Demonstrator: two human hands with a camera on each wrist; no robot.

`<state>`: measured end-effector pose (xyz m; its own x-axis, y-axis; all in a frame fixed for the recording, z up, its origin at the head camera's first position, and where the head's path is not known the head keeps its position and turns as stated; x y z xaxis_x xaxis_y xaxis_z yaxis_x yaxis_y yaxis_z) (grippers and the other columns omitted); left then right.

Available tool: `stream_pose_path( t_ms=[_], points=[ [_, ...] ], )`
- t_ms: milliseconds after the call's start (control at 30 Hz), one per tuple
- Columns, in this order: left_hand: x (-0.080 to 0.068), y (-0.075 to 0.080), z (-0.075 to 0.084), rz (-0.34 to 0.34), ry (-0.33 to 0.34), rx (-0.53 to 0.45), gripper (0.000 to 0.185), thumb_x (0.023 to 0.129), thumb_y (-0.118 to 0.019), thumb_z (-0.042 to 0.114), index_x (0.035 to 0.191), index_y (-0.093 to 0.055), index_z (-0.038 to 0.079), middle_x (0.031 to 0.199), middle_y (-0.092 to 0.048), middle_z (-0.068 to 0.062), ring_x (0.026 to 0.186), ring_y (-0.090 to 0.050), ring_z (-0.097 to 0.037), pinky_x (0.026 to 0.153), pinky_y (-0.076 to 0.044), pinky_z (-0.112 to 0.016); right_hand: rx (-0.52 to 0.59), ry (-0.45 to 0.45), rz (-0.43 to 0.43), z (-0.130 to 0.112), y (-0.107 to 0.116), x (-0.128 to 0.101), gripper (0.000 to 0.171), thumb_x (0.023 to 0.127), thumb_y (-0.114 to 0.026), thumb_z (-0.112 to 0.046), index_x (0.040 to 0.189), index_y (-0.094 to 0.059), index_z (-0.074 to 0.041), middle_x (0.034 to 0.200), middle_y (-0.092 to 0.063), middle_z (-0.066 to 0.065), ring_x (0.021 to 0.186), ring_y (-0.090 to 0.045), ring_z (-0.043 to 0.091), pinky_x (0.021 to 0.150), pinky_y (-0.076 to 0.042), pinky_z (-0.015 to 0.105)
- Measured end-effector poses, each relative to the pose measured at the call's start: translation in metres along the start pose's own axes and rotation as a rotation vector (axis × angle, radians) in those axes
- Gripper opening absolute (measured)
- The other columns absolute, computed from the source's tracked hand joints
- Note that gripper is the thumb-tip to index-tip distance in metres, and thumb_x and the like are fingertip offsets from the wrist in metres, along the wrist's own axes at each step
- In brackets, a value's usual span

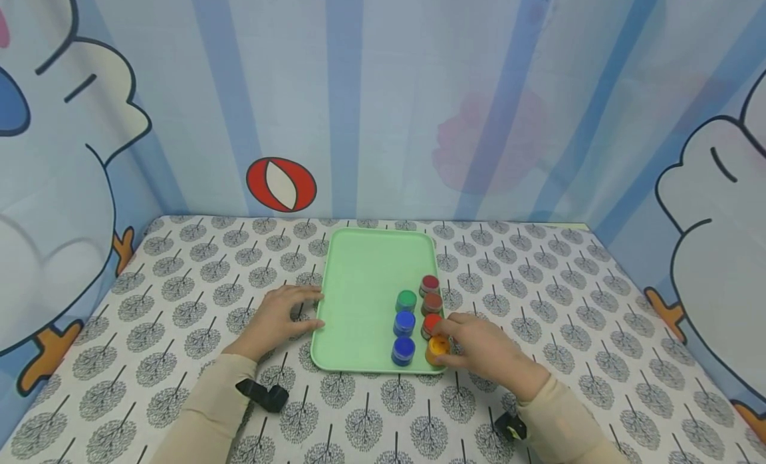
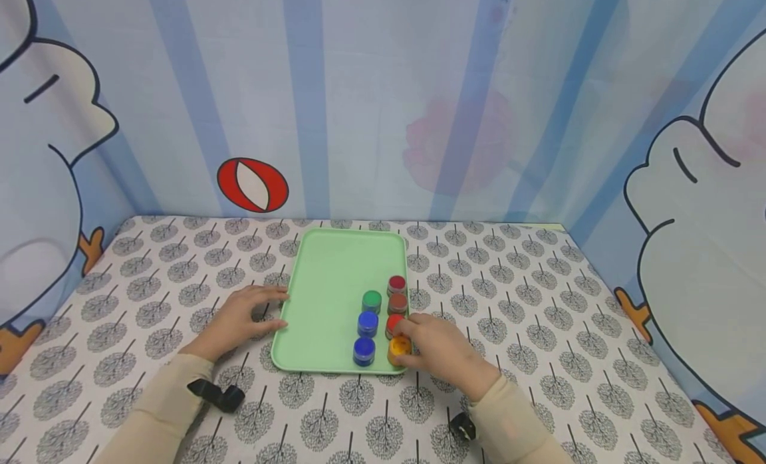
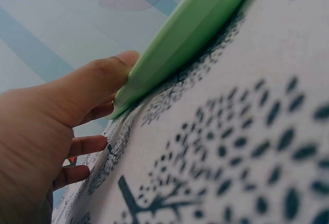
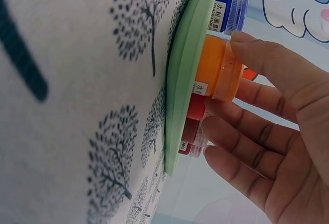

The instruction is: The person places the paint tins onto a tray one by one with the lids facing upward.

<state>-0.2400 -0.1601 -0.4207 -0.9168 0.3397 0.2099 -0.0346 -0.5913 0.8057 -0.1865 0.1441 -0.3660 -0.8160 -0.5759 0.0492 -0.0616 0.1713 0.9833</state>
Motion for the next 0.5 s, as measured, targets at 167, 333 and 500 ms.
stream_pose_path(
  t_ms=[167,333,500],
  points=[
    [-0.0001,0.0005,0.0005,-0.007,0.006,0.000,0.055,0.079,-0.077,0.038,0.128,-0.062,0.017,0.140,-0.056,-0.003,0.132,-0.047,-0.031,0.114,-0.027,-0.059,0.012,0.008,0.011,0.0010,0.0009,-0.0007,0.032,0.078,-0.077,-0.037,0.100,-0.068,-0.016,0.085,-0.060,-0.009,0.073,-0.051,0.003,0.064,-0.049,0.022],
    [-0.0006,0.0003,0.0013,-0.017,0.014,-0.004,0.055,0.080,-0.076,0.038,0.128,-0.062,0.017,0.141,-0.055,-0.003,0.132,-0.046,-0.031,0.114,-0.026,-0.059,0.016,0.010,0.010,0.0030,0.0010,-0.0015,0.032,0.078,-0.077,-0.036,0.101,-0.069,-0.016,0.088,-0.062,-0.008,0.076,-0.055,0.005,0.068,-0.052,0.024],
    [-0.0007,0.0016,0.0020,-0.011,0.010,0.003,0.056,0.079,-0.077,0.038,0.128,-0.062,0.016,0.140,-0.056,-0.004,0.132,-0.047,-0.032,0.114,-0.026,-0.060,0.023,0.022,0.027,0.0039,0.0040,-0.0020,0.031,0.078,-0.077,-0.036,0.101,-0.070,-0.016,0.088,-0.062,-0.009,0.076,-0.055,0.003,0.068,-0.051,0.021]
  ],
)
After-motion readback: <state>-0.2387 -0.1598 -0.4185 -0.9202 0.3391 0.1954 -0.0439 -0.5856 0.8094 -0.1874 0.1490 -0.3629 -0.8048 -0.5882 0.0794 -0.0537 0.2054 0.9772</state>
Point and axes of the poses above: each hand's wrist, its own x-axis towards the middle knuckle, its own y-axis out of the back of the hand, z = x × y, the point moved 6 cm from there along x, towards the middle knuckle
